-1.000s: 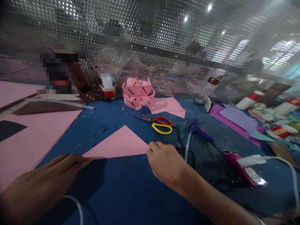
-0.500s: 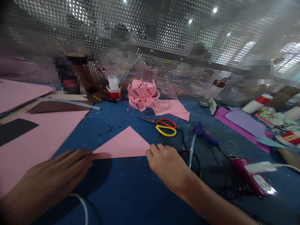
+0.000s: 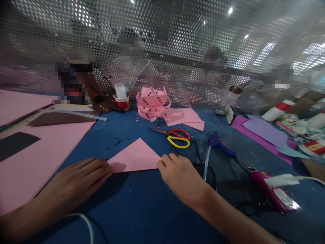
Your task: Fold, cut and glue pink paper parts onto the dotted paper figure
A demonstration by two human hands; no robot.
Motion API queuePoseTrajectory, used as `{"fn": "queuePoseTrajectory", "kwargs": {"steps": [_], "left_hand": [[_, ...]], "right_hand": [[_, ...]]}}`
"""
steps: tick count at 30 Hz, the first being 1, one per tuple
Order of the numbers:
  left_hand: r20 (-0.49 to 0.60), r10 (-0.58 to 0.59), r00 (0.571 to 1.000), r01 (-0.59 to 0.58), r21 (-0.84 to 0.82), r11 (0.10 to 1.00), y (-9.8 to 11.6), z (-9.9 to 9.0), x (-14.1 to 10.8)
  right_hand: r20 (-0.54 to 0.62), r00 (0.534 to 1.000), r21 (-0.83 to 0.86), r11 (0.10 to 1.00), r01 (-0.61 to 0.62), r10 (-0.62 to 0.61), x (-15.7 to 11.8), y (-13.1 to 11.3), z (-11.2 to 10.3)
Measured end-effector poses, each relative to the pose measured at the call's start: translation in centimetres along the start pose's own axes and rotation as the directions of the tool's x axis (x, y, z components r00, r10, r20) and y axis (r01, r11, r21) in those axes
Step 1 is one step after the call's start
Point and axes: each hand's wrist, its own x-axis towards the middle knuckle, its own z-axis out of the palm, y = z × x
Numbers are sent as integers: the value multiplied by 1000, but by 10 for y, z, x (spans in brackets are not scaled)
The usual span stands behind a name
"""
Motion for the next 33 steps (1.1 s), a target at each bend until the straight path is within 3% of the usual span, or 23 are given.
{"fn": "queuePoseTrajectory", "kwargs": {"steps": [3,6,17,24,33], "left_hand": [[-1,85,996,-84,78,993,-1,1,3],[-5,72,997,-71,76,995,-1,2,5],[63,-88,994,94,-110,989,-4,6,1],[90,-182,979,200,-261,945,-7,6,3],[104,-312,944,329,-254,910,-9,6,5]], "right_hand": [[13,1000,18,1000,-20,19,0,0,-4],[1,999,58,997,-41,41,1,-3,-5],[-47,999,312,950,-5,21,8,-5,7],[58,992,419,900,-123,108,8,-5,3],[134,962,536,799,-272,238,14,-5,2]]}}
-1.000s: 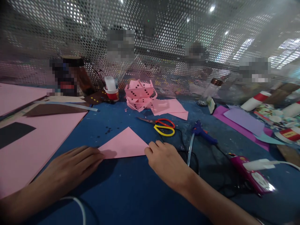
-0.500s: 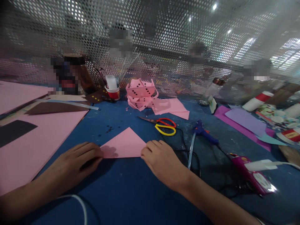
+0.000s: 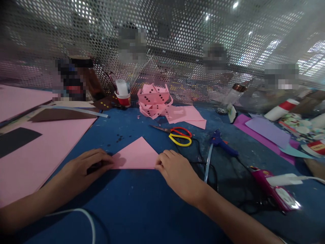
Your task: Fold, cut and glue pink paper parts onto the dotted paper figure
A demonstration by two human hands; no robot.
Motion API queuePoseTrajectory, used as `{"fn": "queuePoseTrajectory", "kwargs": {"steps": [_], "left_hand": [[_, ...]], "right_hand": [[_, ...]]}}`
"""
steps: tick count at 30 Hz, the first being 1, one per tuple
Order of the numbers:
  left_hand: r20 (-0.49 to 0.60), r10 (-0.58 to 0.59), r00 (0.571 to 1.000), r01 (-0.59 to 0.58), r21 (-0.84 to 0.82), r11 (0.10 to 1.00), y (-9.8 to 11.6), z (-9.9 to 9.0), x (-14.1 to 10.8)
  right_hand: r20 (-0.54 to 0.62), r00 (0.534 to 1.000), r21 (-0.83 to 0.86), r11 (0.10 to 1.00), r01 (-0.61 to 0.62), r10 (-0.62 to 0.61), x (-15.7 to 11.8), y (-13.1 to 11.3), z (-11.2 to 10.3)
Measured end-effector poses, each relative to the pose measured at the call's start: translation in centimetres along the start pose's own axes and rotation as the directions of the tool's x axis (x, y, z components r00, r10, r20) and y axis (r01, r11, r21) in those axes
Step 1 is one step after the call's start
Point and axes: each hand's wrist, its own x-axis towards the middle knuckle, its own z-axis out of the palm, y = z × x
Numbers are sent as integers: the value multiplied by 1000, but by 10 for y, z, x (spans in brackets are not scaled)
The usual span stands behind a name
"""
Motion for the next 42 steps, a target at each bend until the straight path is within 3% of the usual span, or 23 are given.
{"fn": "queuePoseTrajectory", "kwargs": {"steps": [9,16,20,24,29,34,39,42], "left_hand": [[7,10,1000,-10,19,1000,-3,1,-2],[15,86,996,-86,67,994,-8,4,-4],[14,182,983,-182,106,978,-5,5,-7],[78,322,943,-330,112,937,-1,3,-9],[94,389,917,-400,183,898,3,2,-9],[173,358,917,-396,305,866,9,0,-15],[249,249,936,-327,353,876,14,0,-18],[241,270,932,-344,353,870,13,1,-16]], "right_hand": [[-31,996,112,990,-84,88,3,5,0],[-21,997,114,991,-65,68,2,7,-2],[-25,999,78,996,-41,43,2,6,-2],[-21,1000,4,1000,3,-3,1,6,-1],[11,998,-120,990,69,-68,0,2,1],[21,994,-365,925,107,-107,-5,-3,3],[77,993,-345,932,109,-87,-8,-3,3],[36,992,-329,936,123,-117,-10,-3,2]]}}
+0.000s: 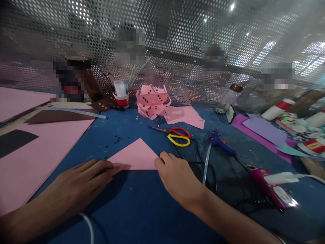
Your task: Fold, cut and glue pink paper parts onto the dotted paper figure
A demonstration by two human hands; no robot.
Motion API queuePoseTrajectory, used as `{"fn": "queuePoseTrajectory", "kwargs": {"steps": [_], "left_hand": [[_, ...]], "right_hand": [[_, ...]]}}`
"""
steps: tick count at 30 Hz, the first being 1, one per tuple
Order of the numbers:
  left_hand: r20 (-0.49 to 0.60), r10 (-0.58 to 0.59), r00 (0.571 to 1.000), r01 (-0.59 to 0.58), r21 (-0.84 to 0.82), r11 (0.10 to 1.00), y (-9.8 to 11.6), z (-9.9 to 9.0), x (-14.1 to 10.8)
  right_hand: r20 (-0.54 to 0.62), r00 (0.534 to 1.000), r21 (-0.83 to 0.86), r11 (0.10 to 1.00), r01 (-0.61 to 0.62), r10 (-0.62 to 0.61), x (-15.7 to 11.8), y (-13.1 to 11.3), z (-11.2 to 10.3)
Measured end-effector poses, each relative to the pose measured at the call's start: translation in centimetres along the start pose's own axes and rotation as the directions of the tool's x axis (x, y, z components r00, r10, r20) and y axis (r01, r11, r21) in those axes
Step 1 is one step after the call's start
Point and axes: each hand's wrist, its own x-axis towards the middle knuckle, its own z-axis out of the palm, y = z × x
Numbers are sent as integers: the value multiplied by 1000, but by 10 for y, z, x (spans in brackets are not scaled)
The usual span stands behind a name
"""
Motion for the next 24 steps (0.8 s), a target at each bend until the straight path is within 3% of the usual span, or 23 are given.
{"fn": "queuePoseTrajectory", "kwargs": {"steps": [9,16,24], "left_hand": [[-85,19,996,-24,-59,998,-3,6,2],[-13,-10,1000,9,-54,998,-1,5,2],[-21,-42,999,41,-79,996,3,3,4]], "right_hand": [[-38,997,-80,995,60,-63,-3,0,-1],[-11,999,-185,982,49,-52,-6,-13,0],[-50,993,-210,973,91,-103,-6,-15,7]]}}
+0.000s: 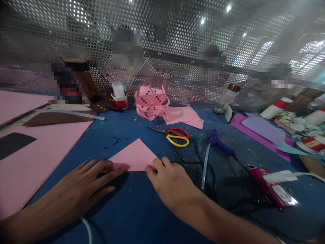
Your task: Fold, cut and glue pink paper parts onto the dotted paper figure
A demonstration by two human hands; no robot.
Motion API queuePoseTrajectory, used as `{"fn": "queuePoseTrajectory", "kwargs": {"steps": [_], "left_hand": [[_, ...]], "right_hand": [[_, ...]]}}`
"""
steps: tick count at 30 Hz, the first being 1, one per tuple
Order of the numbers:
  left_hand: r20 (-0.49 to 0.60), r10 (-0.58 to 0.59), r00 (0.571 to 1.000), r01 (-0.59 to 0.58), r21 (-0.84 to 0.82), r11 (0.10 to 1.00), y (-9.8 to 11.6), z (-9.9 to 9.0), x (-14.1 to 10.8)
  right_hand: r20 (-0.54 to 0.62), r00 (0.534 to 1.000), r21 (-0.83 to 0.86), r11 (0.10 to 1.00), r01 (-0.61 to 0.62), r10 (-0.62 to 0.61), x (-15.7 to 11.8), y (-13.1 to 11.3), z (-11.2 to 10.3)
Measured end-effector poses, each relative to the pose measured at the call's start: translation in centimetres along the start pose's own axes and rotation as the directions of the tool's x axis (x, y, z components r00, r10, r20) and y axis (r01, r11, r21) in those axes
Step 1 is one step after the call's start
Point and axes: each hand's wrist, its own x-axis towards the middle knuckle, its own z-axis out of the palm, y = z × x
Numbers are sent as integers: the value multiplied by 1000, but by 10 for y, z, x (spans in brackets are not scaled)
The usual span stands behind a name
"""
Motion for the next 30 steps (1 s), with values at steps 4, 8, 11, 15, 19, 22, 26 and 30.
{"fn": "queuePoseTrajectory", "kwargs": {"steps": [4,8,11,15,19,22,26,30], "left_hand": [[-12,-26,1000,26,-30,999,-1,3,1],[8,-41,999,41,-52,998,1,1,3],[10,-47,999,48,-54,997,2,1,3],[26,-64,998,66,-46,997,2,3,2],[41,-73,996,75,-45,996,3,3,2],[51,-87,995,89,-49,995,4,0,3],[71,-77,994,81,-51,995,10,-7,5],[69,-67,995,71,-56,996,22,-8,8]], "right_hand": [[-23,999,32,999,31,-30,1,-1,3],[-13,1000,57,998,13,-13,3,-5,1],[-20,1000,49,999,6,-5,5,-8,-1],[-18,1000,37,999,13,-12,7,-11,-2],[-13,1000,59,998,4,-3,7,-14,0],[-32,999,71,997,31,-29,8,-17,2],[-50,997,58,997,57,-54,8,-18,4],[-55,996,53,996,70,-67,9,-19,1]]}}
